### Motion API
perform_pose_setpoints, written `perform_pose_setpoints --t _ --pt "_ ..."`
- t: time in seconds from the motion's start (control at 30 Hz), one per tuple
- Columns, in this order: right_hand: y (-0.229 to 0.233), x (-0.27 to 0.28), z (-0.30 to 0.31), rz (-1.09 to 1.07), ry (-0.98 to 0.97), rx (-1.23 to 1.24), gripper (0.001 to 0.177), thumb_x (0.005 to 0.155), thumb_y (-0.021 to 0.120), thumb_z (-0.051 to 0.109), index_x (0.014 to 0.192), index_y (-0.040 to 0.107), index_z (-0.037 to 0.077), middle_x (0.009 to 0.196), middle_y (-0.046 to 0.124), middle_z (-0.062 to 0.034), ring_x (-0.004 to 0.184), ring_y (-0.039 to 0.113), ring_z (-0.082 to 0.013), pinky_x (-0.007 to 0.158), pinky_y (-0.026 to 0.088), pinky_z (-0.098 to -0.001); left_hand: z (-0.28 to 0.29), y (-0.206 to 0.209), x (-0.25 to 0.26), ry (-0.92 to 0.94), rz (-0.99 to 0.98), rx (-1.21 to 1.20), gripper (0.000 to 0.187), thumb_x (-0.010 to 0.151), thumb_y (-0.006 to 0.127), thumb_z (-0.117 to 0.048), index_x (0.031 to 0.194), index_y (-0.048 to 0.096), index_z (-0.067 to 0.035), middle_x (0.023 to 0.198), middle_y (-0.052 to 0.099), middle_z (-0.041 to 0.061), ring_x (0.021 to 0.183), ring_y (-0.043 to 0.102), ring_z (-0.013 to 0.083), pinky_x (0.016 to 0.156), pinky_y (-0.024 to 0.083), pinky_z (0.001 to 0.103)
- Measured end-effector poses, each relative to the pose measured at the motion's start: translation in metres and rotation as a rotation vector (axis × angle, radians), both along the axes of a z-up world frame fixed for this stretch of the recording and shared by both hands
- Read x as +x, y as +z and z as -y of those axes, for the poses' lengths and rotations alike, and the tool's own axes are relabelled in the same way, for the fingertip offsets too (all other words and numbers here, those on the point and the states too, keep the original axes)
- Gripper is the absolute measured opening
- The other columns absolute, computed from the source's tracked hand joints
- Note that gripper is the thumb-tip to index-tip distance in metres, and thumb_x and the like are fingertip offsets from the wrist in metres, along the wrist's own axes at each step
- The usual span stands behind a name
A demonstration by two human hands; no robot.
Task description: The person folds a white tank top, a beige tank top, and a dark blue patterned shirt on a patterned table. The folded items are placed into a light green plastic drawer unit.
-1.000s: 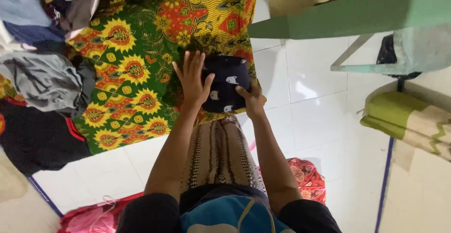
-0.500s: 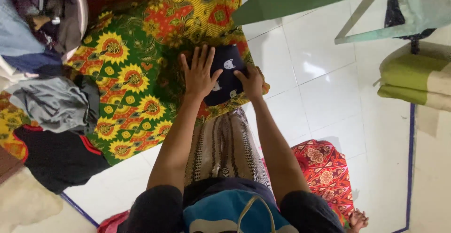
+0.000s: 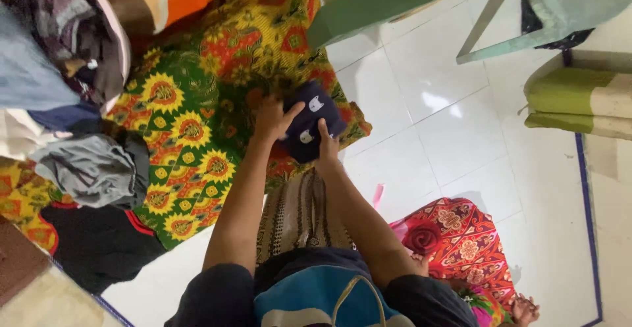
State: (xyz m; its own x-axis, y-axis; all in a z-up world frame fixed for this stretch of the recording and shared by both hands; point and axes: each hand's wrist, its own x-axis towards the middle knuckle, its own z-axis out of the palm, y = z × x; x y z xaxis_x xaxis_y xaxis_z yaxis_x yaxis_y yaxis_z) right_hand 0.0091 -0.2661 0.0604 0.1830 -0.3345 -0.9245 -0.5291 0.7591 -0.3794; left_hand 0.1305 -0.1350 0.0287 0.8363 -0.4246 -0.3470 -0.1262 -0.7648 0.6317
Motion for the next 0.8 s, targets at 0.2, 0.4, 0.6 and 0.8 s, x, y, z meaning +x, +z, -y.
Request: perform_pose_setpoints --t 0.2,0.4,0.6,0.8 --pt "0.021 -0.013 0.039 0.317 0.065 -0.109 0.077 0.076 0.084 0.038 0.137 0.05 0.007 0.124 0.065 -0.0145 0.109 0.066 -0.027 0.093 0.057 -0.042 0.003 0.074 -0.014 0.176 -0.349 -0.565 0.074 0.082 0.076 -0.052 0.13 0.063 0.002 0.126 0.069 0.021 0.114 0.066 0.0335 0.098 0.049 0.045" --pt "0.105 -0.013 0.138 0.545 0.225 -0.405 0.064 0.087 0.079 0.038 0.132 0.054 0.0 0.112 0.07 -0.0097 0.097 0.067 -0.0194 0.083 0.058 -0.0326 0.055 0.21 -0.031 0.178 -0.599 -0.405 0.059 0.083 0.074 -0.048 0.123 0.071 -0.006 0.11 0.078 0.013 0.095 0.075 0.0211 0.088 0.057 0.036" --pt "0.258 0.042 0.284 0.959 0.526 -0.94 0.061 0.1 0.074 0.042 0.138 0.056 -0.002 0.121 0.065 -0.0065 0.111 0.06 -0.0147 0.097 0.051 -0.0268 0.159 0.308 -0.017 0.256 -0.464 -0.911 0.067 0.085 0.086 -0.025 0.131 0.048 0.005 0.107 0.072 0.015 0.086 0.069 0.0235 0.072 0.057 0.039" --pt "0.399 0.214 0.379 1.263 0.711 -1.048 0.041 0.11 0.063 0.022 0.143 0.05 0.001 0.132 0.06 -0.0054 0.122 0.057 -0.0158 0.111 0.047 -0.0308 0.28 0.35 0.131 0.419 -0.253 -1.082 0.086 0.084 0.078 -0.015 0.155 0.029 -0.004 0.123 0.059 0.008 0.101 0.061 0.017 0.077 0.056 0.029"
